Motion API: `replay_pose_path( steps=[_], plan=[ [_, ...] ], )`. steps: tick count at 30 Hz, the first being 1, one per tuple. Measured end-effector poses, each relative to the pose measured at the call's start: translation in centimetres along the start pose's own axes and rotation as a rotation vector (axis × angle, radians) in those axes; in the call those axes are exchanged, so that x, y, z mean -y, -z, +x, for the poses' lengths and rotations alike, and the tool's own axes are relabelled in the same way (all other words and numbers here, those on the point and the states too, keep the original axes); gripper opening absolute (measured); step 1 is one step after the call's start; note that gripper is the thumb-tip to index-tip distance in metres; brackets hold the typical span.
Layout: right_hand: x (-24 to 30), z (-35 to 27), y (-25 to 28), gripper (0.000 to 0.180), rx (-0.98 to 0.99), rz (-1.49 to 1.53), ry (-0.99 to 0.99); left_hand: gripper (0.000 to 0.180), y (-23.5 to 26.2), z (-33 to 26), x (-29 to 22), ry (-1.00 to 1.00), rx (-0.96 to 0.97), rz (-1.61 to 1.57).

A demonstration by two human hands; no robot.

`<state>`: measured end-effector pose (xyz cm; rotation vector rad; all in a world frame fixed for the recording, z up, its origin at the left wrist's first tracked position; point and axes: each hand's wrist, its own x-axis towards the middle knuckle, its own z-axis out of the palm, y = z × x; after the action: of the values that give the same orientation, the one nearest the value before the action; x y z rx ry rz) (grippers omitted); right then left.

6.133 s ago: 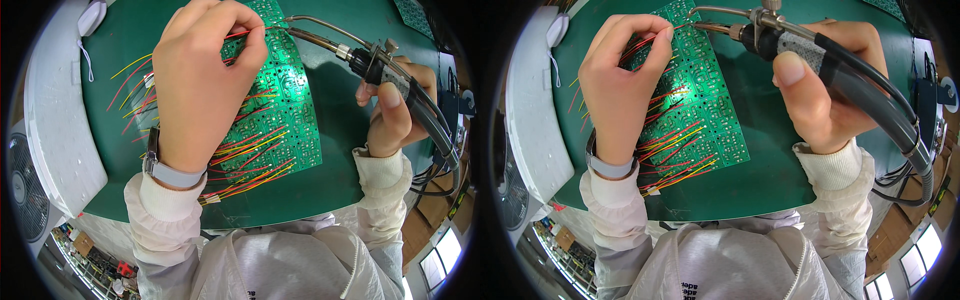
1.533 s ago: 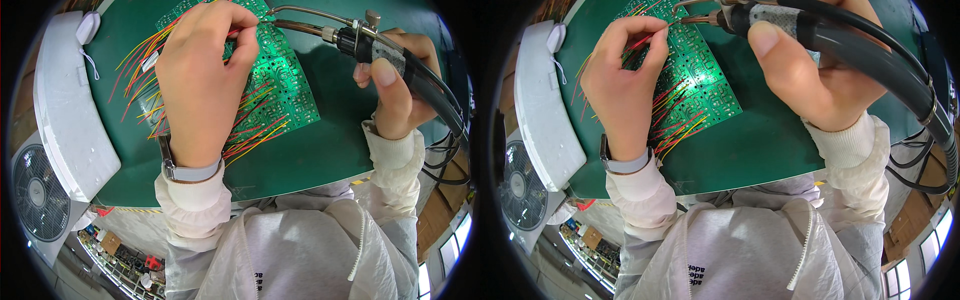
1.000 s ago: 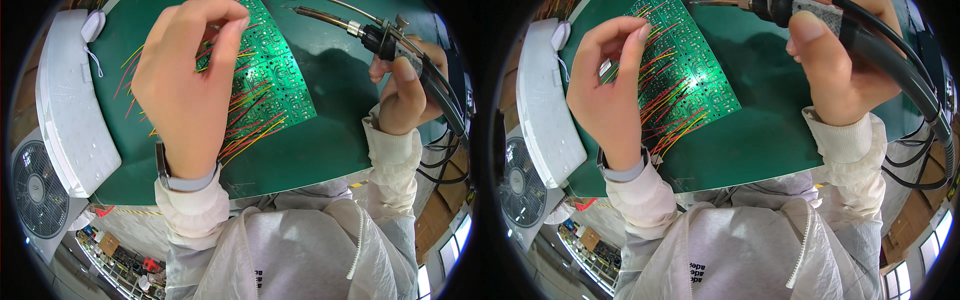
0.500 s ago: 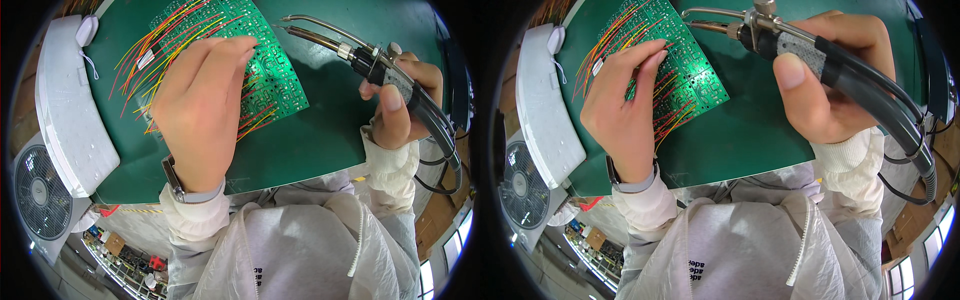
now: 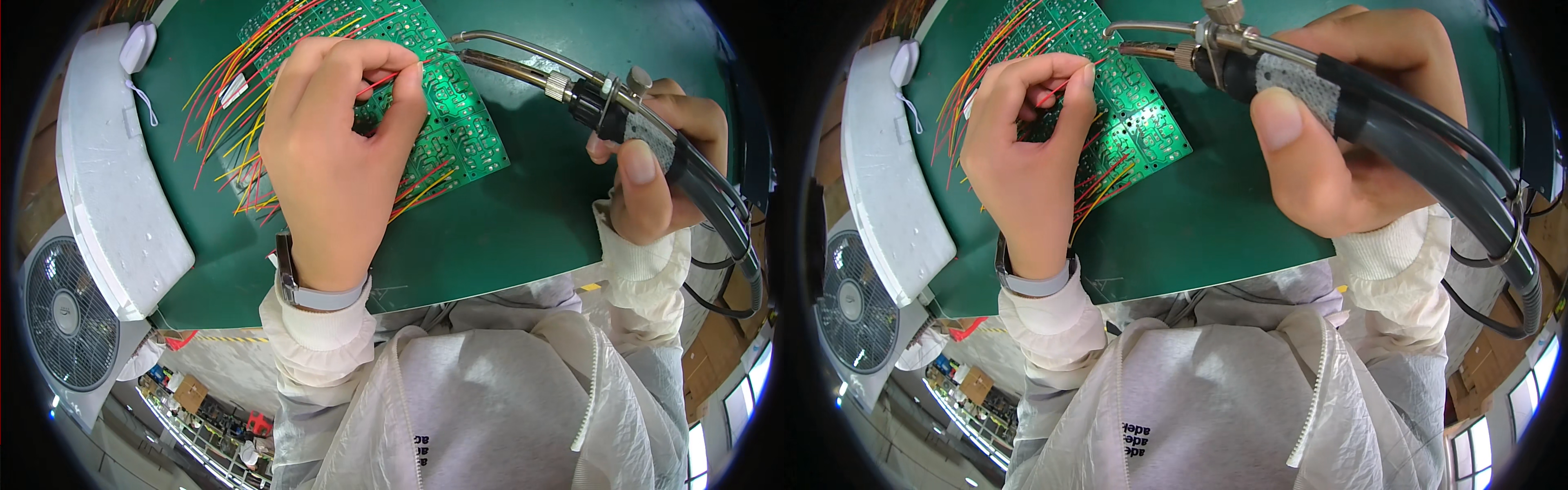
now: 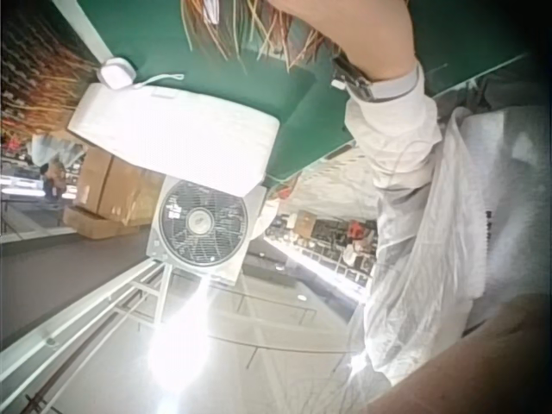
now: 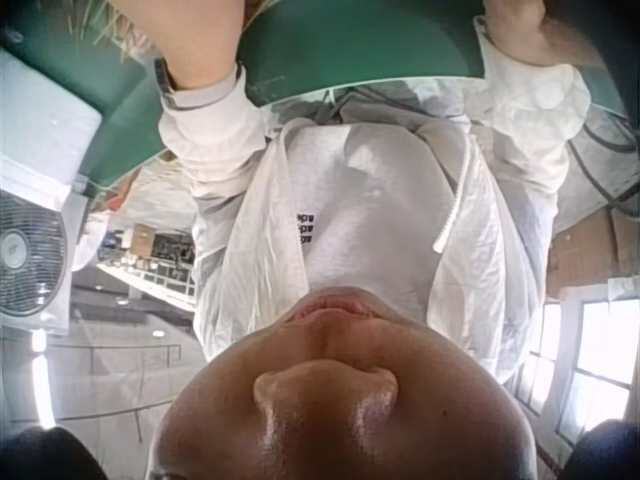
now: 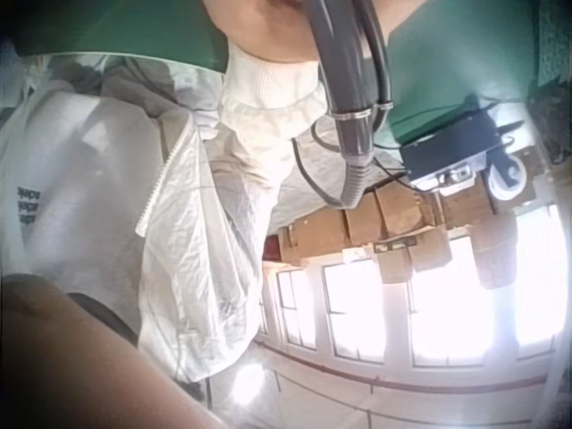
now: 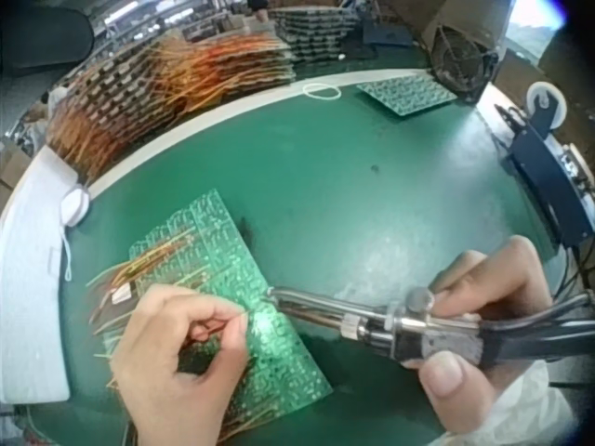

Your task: The person solders colored wires onto a large green printed circuit board with a soldering iron and solder wire, connecting the wires to a connector on the board.

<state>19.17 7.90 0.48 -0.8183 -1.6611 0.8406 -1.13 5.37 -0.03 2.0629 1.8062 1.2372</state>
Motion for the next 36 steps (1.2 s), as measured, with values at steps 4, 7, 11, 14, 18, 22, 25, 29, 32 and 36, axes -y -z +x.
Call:
replay_pose_path(
  steps=[4,7,11,14,18,22,25,29,32,36],
  plan=[
    [-0.2,0.0,0.3,0.034,0.014,0.01,-0.021,0.01,0.1,0.0,0.0,0.018,-0.009,-0.016],
    [-0.2,0.0,0.3,0.034,0.034,-0.002,-0.016,0.009,0.1,0.1,0.1,0.025,-0.004,-0.039],
    [-0.2,-0.1,0.2,0.035,0.032,0.021,-0.04,0.01,0.2,0.2,0.0,0.032,0.0,-0.044],
    [-0.1,-0.1,0.2,0.035,0.03,0.029,-0.051,0.01,0.3,0.2,0.0,0.039,0.004,-0.049],
    [-0.4,-0.2,0.2,0.036,0.038,0.017,-0.012,0.009,0.1,0.1,0.0,0.043,0.013,-0.053],
    [-0.2,-0.2,0.3,0.036,0.041,0.036,-0.055,0.009,0.2,0.1,0.0,0.054,0.02,-0.06],
    [-0.4,-0.1,0.4,0.036,0.053,0.029,-0.038,0.009,0.2,0.2,0.0,0.051,0.023,-0.057],
    [-0.1,0.0,0.3,0.036,0.053,0.011,-0.062,0.009,0.3,0.3,0.0,0.041,0.031,-0.041],
    [-0.6,0.3,1.1,0.037,0.091,-0.122,0.029,0.01,0.3,0.3,0.1,0.042,0.027,-0.04],
    [0.1,0.3,0.2,0.037,0.046,-0.028,-0.051,0.01,0.2,0.3,0.1,0.032,0.034,-0.024]
  ],
)
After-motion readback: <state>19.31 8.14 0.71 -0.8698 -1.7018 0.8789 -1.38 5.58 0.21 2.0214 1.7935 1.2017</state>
